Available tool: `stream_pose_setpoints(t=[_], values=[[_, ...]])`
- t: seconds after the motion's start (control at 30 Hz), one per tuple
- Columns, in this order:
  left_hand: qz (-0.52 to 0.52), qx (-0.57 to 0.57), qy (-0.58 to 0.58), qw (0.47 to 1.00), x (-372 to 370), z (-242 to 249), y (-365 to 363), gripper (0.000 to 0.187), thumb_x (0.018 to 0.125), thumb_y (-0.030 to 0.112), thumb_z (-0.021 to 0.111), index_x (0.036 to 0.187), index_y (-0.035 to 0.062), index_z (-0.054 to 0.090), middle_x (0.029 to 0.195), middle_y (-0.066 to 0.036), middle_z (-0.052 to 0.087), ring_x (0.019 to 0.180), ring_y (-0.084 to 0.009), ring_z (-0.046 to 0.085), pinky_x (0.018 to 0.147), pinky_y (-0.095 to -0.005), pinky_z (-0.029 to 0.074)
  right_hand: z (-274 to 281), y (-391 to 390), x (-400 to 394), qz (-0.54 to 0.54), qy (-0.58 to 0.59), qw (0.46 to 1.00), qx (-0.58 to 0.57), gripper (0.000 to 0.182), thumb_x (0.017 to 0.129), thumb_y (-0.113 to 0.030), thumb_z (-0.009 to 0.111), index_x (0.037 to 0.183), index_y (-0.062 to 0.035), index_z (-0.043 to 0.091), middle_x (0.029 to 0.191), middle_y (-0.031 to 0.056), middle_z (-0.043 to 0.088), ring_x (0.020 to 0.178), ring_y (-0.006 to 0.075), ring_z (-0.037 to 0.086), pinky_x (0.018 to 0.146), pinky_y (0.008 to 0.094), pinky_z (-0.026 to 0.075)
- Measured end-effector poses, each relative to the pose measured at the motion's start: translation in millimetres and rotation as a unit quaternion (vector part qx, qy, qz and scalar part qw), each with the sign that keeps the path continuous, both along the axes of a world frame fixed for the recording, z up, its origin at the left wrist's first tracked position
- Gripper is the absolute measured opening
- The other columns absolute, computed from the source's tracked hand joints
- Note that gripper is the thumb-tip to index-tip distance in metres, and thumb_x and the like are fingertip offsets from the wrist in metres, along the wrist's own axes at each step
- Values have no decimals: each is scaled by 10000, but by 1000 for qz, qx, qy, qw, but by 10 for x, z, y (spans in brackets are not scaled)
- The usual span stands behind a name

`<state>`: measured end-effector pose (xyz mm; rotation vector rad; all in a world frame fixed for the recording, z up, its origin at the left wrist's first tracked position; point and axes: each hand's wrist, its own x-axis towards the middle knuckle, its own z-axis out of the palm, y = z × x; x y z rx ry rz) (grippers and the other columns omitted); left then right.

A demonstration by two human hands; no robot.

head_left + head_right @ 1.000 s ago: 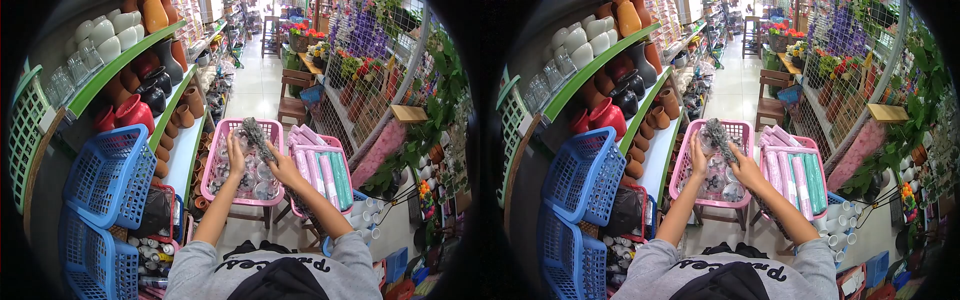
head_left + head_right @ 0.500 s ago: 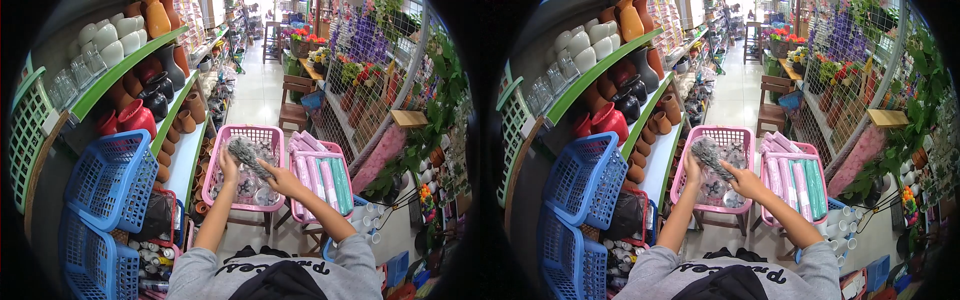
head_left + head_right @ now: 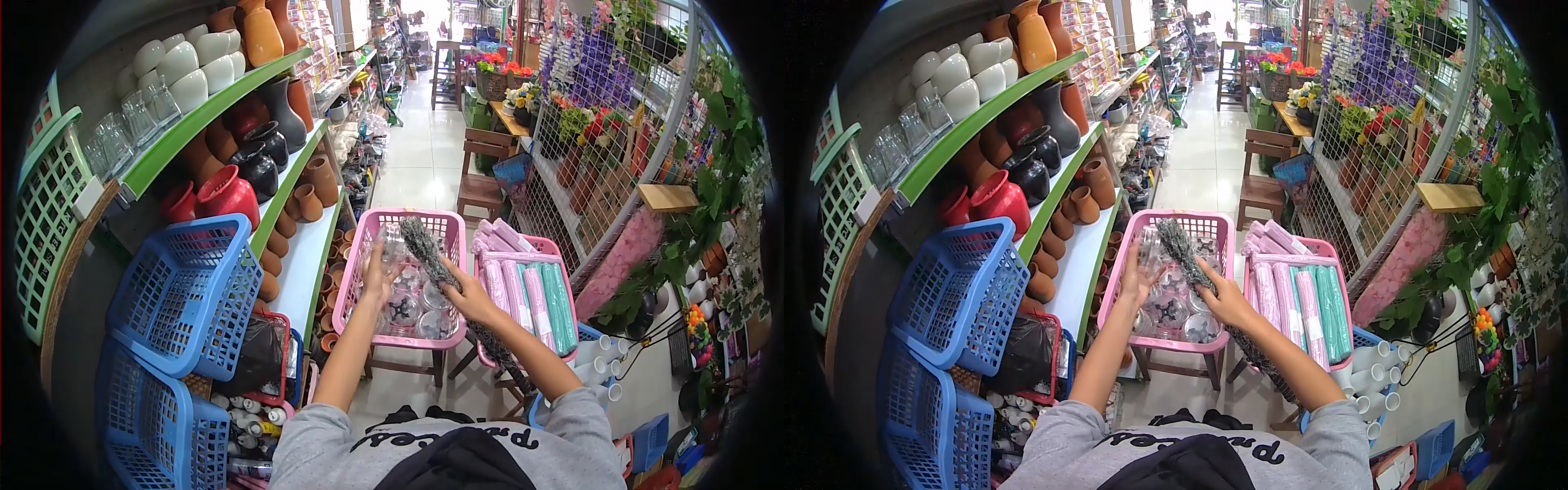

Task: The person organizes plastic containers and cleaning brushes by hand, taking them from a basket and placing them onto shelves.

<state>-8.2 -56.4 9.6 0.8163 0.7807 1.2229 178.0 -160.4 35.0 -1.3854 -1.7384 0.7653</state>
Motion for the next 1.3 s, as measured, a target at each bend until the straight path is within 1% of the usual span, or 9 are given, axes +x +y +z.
stream_pose_setpoints(t=[0.17, 0.27, 0.4, 0.77, 0.83, 0.97, 1.13, 1.2, 1.3], values=[[-63, -35, 39, 997, 117, 43, 24, 711, 792, 716, 420, 1229, 161, 498, 1062, -54, 591, 993, -183, 569, 794, -371, 487, -1, 91, -38, 0, -14, 992, 124, 582, 861, -151, 515, 1388, -90, 273, 1039, 295, 583, 973, 423, 584, 857, 427, 435], [-177, -27, -77, 981, 208, 204, 2, 717, 819, 723, 332, 1220, 158, 517, 1100, -48, 608, 990, -202, 579, 816, -413, 462, 144, 84, -85, -7, -14, 1000, 18, 563, 842, -153, 496, 1342, -55, 256, 957, 322, 576, 928, 453, 575, 834, 463, 427], [-214, -17, -139, 967, 317, 305, -8, 637, 839, 684, 320, 1203, 204, 526, 1098, -33, 614, 987, -197, 576, 831, -405, 448, 71, 212, -90, -61, 12, 997, 45, 485, 845, -201, 446, 1282, -48, 302, 894, 320, 578, 882, 476, 567, 810, 487, 419], [-195, -3, -139, 971, 123, 117, 114, 637, 842, 683, 297, 1177, 191, 522, 1057, -33, 596, 971, -179, 582, 765, -378, 493, 506, 69, 105, 69, -207, 975, 36, 332, 894, -325, 504, 1091, -58, 504, 747, 230, 618, 744, 429, 596, 651, 493, 462], [-197, -29, -130, 971, 87, 138, -29, 633, 844, 680, 307, 1172, 183, 522, 1028, -42, 597, 968, -179, 579, 755, -371, 488, 605, 146, 273, 50, -359, 932, 21, 316, 884, -317, 520, 1078, -67, 526, 734, 217, 615, 727, 411, 605, 639, 497, 472], [-153, -101, -103, 978, 190, 14, -71, 689, 848, 679, 262, 1258, 167, 474, 1142, -105, 565, 1022, -234, 566, 834, -422, 485, 353, 312, 148, -25, -280, 954, 107, 348, 879, -307, 528, 1151, -90, 531, 715, 221, 614, 704, 402, 607, 633, 483, 486], [-206, -13, -114, 972, 42, 87, -30, 704, 852, 664, 265, 1273, 137, 468, 1145, -72, 569, 1047, -212, 566, 840, -410, 490, 356, 88, 120, 97, -216, 968, 85, 338, 866, -289, 553, 1148, -103, 535, 758, 219, 623, 696, 396, 611, 627, 469, 493], [-208, -20, -98, 973, 9, 124, -104, 712, 856, 660, 271, 1299, 132, 447, 1150, -78, 568, 1072, -217, 558, 853, -405, 482, 451, 86, 272, 92, -364, 924, 74, 327, 864, -296, 556, 1138, -120, 541, 763, 198, 632, 691, 379, 620, 604, 471, 493], [-143, -56, -65, 986, 116, 142, -204, 707, 858, 658, 272, 1280, 122, 459, 1143, -79, 569, 1046, -219, 567, 853, -406, 477, 488, 236, 308, -9, -359, 931, 64, 343, 865, -302, 560, 1148, -108, 539, 786, 179, 641, 702, 376, 624, 616, 466, 497]])
